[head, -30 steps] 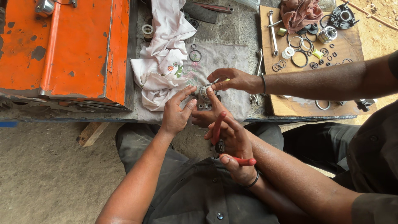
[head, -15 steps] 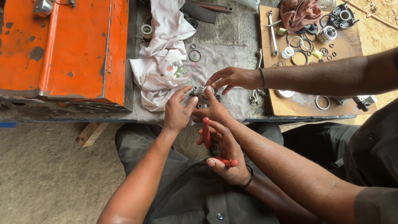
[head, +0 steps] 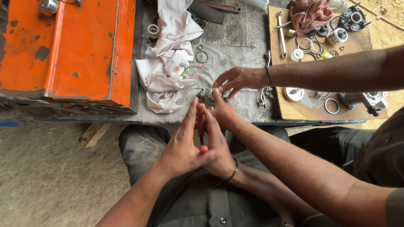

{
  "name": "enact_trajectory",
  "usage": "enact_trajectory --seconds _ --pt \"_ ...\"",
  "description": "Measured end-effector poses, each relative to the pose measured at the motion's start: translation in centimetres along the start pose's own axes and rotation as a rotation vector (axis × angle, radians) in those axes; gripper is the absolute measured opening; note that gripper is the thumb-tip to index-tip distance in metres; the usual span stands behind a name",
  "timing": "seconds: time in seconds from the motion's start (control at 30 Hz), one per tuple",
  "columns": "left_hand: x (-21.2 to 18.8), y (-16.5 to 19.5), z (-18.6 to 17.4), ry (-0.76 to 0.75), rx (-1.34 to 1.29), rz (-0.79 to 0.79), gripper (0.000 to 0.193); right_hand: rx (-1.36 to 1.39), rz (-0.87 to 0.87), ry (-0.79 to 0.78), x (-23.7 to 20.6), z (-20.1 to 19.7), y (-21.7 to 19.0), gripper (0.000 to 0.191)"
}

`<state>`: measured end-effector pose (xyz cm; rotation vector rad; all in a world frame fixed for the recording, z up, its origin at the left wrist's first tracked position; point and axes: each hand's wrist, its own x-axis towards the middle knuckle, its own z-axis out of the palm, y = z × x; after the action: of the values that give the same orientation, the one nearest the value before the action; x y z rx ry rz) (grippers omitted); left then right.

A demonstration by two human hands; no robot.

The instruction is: The person assembles small mechanical components on a workbench, inserting a cylindrical part into a housing and using pliers to secure a ring. They handle various washers, seals, and metal parts, occasionally wiping them with a cloth.

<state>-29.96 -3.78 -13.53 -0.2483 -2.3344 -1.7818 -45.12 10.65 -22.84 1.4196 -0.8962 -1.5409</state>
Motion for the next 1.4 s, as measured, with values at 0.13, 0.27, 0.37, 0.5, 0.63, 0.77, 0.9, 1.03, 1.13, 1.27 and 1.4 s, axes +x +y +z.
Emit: enact_trajectory --seconds 0.13,0.27,0.37,0.5,0.63,0.77,0.9,1.03,1.13,1.27,1.4 --pt "1.5 -1.8 0.0 0.138 -0.249 -0.123 0.088 0.203 -0.015 0.082 2.1 2.9 -6.2 0.098" --pt "4.0 -3.1 -2.0 0.151 -0.609 -0.147 0.074 0.03 -0.053 0.014 1.7 2.8 -6.4 0.092" --pt "6.6 -3.4 -3.8 0.183 -0.625 -0.096 0.077 0.12 -0.161 0.069 1.8 3.0 -3.5 0.083" --pt "10.0 -3.5 -4.9 0.181 -0.557 0.101 0.086 0.234 -0.257 0.11 1.6 3.0 -0.6 0.081" --pt "12.7 -4.4 -4.8 0.106 -0.558 0.241 0.083 0.308 -0.187 0.124 1.6 3.0 -0.1 0.075" --pt "14.5 -5.8 -3.4 0.049 -0.597 0.259 0.078 0.282 -0.157 0.135 1.9 3.0 -0.5 0.075" --pt "15.7 -7.1 -2.8 0.013 -0.638 0.24 0.082 0.289 -0.204 0.156 2.4 3.3 -0.9 0.077" --pt "16.3 -7.9 -2.7 -0.009 -0.666 0.207 0.08 0.281 -0.197 0.161 2.7 3.6 -1.6 0.077" --pt "16.6 -8.2 -2.9 -0.017 -0.669 0.202 0.081 0.239 -0.182 0.156 2.9 3.6 -2.5 0.077" --pt "16.8 -8.5 -3.0 -0.031 -0.68 0.197 0.081 0.175 -0.166 0.162 3.3 3.9 -3.4 0.075" --pt "17.0 -8.9 -2.8 -0.045 -0.665 0.191 0.081 0.197 -0.2 0.145 3.7 3.8 -3.1 0.077"
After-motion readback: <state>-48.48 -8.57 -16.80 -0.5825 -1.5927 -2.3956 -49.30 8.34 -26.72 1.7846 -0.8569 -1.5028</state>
